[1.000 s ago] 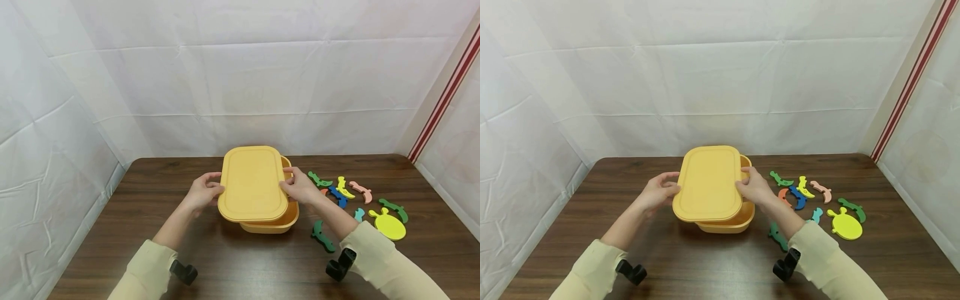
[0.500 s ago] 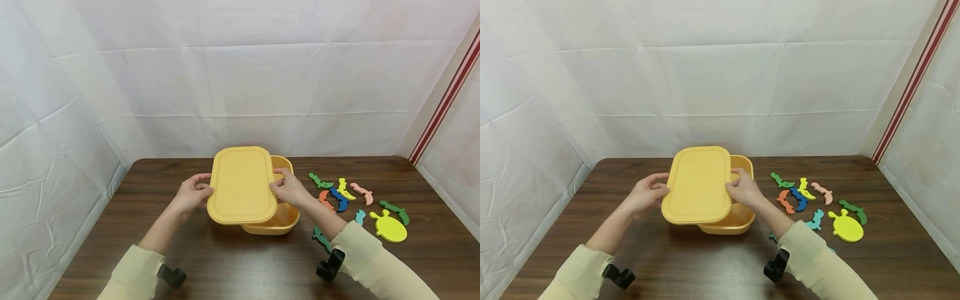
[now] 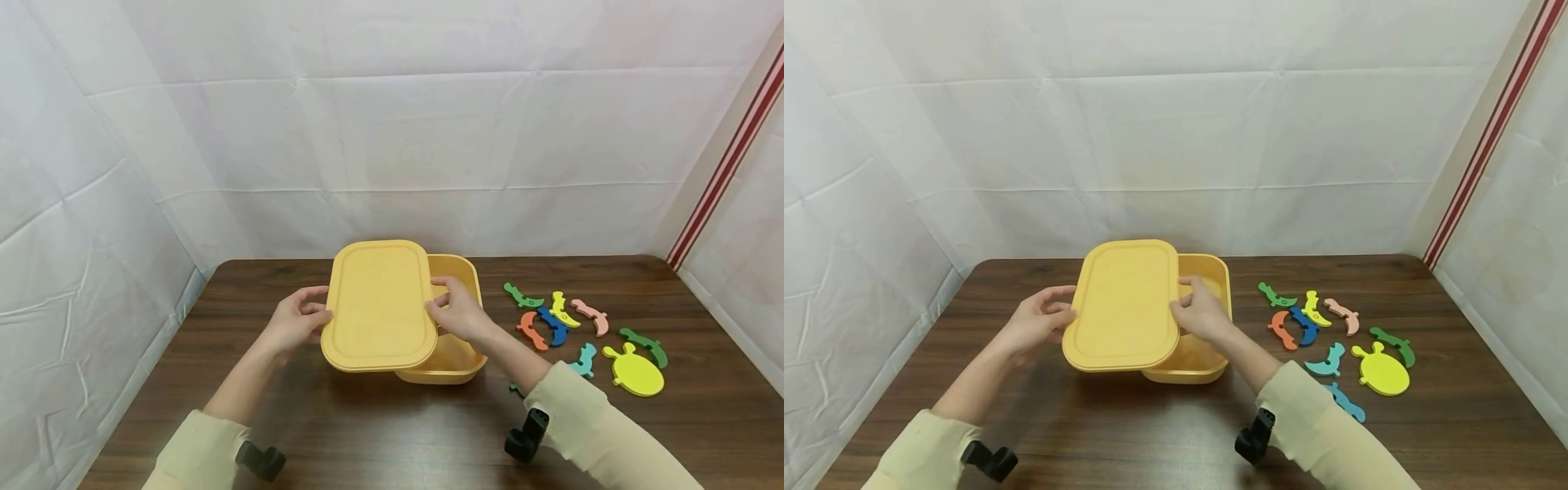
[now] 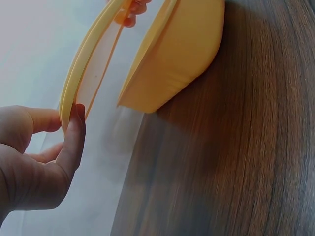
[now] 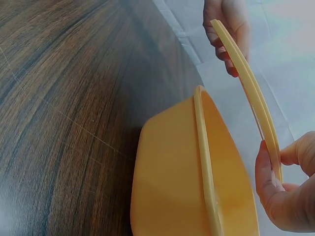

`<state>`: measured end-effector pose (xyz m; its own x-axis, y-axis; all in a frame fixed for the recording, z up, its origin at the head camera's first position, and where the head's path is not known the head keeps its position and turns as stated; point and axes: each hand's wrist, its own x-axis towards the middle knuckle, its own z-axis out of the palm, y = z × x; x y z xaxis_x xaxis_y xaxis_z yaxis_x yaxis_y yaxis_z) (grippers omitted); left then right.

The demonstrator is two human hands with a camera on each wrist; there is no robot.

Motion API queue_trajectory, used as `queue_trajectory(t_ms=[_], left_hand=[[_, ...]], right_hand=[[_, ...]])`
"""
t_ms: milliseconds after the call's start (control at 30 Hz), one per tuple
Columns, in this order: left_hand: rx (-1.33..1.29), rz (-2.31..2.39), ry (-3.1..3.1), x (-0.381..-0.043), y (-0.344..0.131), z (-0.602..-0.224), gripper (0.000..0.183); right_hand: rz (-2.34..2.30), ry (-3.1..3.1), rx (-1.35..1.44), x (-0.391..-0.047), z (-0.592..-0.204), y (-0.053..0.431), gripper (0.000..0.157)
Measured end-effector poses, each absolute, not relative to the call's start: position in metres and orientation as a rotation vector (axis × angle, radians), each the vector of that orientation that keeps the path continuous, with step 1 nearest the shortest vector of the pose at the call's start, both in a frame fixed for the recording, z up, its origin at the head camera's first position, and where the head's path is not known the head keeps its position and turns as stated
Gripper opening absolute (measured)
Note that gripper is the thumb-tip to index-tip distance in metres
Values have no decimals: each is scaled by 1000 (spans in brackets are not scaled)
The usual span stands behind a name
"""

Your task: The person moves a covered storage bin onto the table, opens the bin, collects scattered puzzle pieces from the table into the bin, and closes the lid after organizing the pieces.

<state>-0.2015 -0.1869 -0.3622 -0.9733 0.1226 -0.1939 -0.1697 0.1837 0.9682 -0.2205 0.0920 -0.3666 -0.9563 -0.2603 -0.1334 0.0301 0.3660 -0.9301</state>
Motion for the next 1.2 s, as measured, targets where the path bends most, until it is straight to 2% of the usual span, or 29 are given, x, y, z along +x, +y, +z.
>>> queue_trajectory(t_ms=[500,1200], left_hand=[[-44,1804,2323,-194,-209,-359,54],[-86,1785,2389,-188,-238,-359,55]], right_hand=[[-1625,2387,-198,-221,-372,69,50],[-1499,2539,-346,-225,-369,35,50]])
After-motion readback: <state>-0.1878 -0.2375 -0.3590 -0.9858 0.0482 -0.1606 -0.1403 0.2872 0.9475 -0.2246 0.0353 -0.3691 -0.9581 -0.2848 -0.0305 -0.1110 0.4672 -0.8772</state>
